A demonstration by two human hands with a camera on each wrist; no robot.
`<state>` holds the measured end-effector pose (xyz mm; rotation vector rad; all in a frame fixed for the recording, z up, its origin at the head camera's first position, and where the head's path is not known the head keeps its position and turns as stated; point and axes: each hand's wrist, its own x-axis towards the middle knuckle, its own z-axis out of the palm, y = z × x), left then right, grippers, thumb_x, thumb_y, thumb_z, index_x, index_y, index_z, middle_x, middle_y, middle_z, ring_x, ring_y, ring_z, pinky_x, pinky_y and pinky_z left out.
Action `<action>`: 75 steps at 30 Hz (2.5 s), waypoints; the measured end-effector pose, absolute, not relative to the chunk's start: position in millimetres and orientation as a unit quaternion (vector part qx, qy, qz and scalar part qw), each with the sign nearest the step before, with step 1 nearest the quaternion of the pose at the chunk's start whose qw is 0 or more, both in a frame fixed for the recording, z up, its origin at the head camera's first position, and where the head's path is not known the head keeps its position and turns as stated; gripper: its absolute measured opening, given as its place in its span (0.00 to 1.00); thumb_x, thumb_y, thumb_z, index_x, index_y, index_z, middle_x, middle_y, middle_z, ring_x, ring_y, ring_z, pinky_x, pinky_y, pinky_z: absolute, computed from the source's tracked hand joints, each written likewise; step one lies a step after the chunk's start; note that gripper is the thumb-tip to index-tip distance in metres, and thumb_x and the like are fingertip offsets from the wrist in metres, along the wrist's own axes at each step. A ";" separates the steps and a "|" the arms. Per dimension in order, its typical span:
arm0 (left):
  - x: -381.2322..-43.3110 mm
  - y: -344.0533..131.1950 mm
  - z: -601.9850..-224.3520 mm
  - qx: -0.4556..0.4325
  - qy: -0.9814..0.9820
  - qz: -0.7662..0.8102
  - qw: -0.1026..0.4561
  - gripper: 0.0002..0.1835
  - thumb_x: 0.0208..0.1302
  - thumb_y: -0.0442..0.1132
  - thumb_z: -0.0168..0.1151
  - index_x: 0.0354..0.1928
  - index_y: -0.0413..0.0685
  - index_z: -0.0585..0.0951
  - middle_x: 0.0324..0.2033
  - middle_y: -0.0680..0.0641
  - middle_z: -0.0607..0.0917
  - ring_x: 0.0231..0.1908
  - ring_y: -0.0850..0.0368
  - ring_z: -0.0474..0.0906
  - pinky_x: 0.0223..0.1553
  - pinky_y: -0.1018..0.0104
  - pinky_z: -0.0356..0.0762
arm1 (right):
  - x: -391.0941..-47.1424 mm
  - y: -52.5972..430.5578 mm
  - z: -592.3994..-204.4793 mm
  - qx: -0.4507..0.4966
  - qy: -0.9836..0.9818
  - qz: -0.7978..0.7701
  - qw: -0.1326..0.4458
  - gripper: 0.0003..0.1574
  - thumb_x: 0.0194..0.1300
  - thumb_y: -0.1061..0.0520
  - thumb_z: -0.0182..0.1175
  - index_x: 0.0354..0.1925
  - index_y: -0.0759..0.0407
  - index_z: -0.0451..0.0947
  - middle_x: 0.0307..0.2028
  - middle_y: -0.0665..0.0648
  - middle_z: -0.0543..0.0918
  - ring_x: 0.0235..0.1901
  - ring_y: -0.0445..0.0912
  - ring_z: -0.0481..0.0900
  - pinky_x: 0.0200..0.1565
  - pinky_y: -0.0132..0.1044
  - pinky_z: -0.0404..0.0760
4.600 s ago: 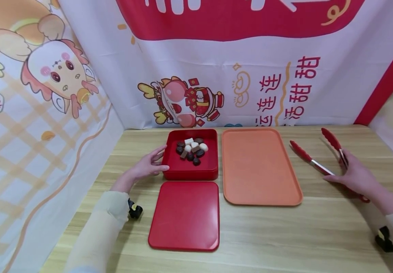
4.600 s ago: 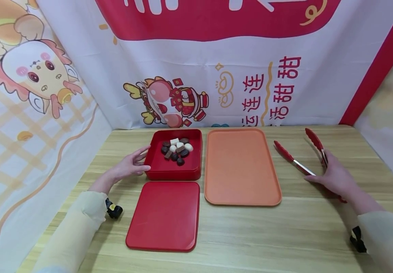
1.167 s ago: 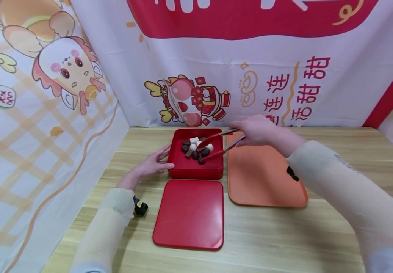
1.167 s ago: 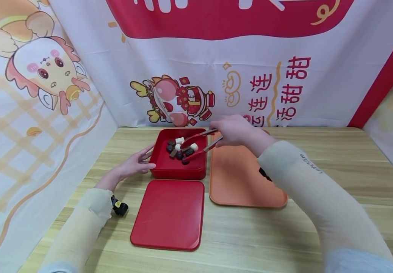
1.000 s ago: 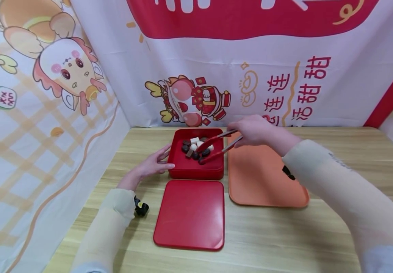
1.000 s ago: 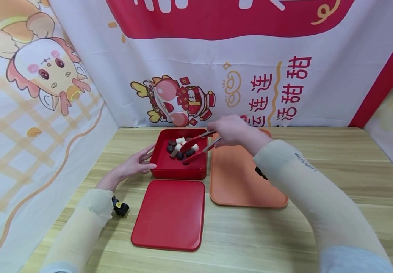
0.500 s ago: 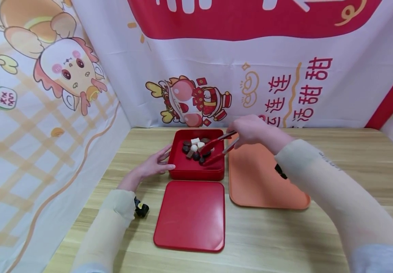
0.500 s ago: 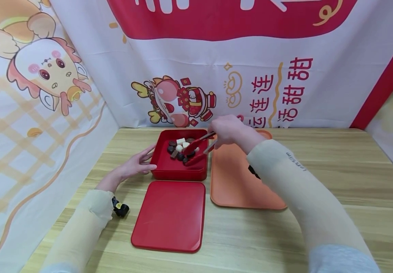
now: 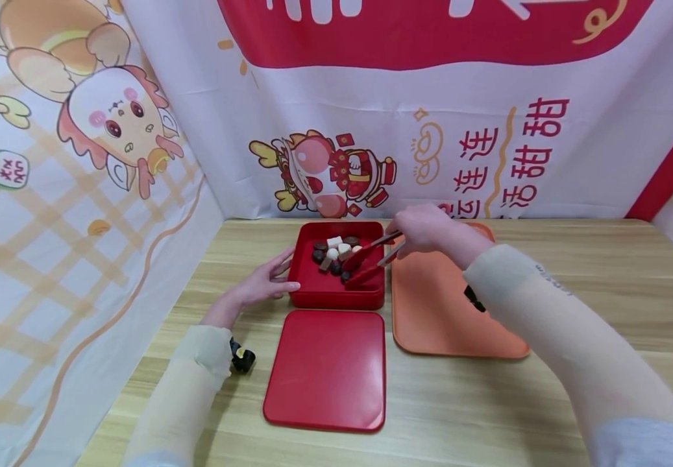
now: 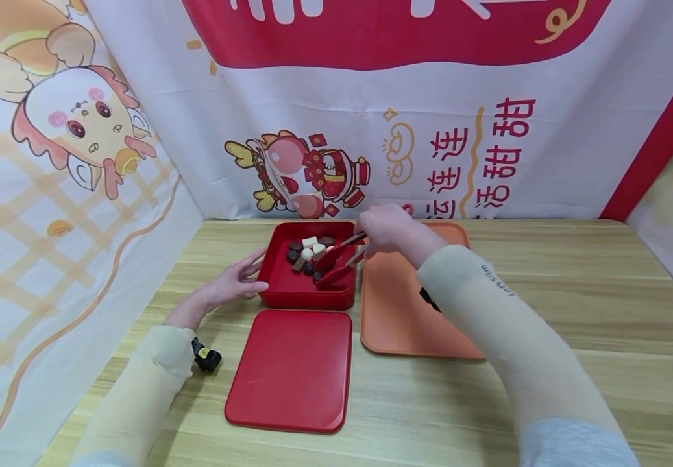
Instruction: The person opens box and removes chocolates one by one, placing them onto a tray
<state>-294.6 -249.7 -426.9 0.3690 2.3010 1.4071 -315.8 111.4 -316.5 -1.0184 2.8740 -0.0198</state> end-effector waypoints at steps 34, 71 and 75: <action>-294.5 -251.9 -428.4 0.138 0.812 0.525 0.216 0.48 0.65 0.41 0.65 0.78 0.60 0.45 0.75 0.41 0.51 0.64 0.37 0.63 0.46 0.53 0.77 | -304.4 172.1 -280.9 -0.296 0.951 -0.090 -0.008 0.33 0.51 0.48 0.76 0.55 0.56 0.82 0.45 0.59 0.85 0.29 0.48 0.76 0.32 0.42 0.76; -294.3 -250.2 -427.8 0.130 0.819 0.513 0.220 0.46 0.67 0.40 0.63 0.77 0.67 0.45 0.74 0.41 0.51 0.64 0.42 0.62 0.48 0.54 0.76 | -308.9 272.9 -300.6 -0.220 0.972 -0.071 -0.033 0.35 0.55 0.51 0.73 0.59 0.62 0.78 0.47 0.67 0.83 0.39 0.56 0.79 0.43 0.55 0.75; -293.1 -250.3 -427.4 0.130 0.820 0.513 0.218 0.47 0.66 0.42 0.64 0.77 0.68 0.45 0.74 0.42 0.53 0.64 0.43 0.62 0.47 0.54 0.76 | -310.5 272.3 -306.3 -0.228 0.970 -0.071 -0.042 0.36 0.54 0.52 0.74 0.59 0.63 0.78 0.48 0.68 0.82 0.41 0.58 0.78 0.45 0.56 0.75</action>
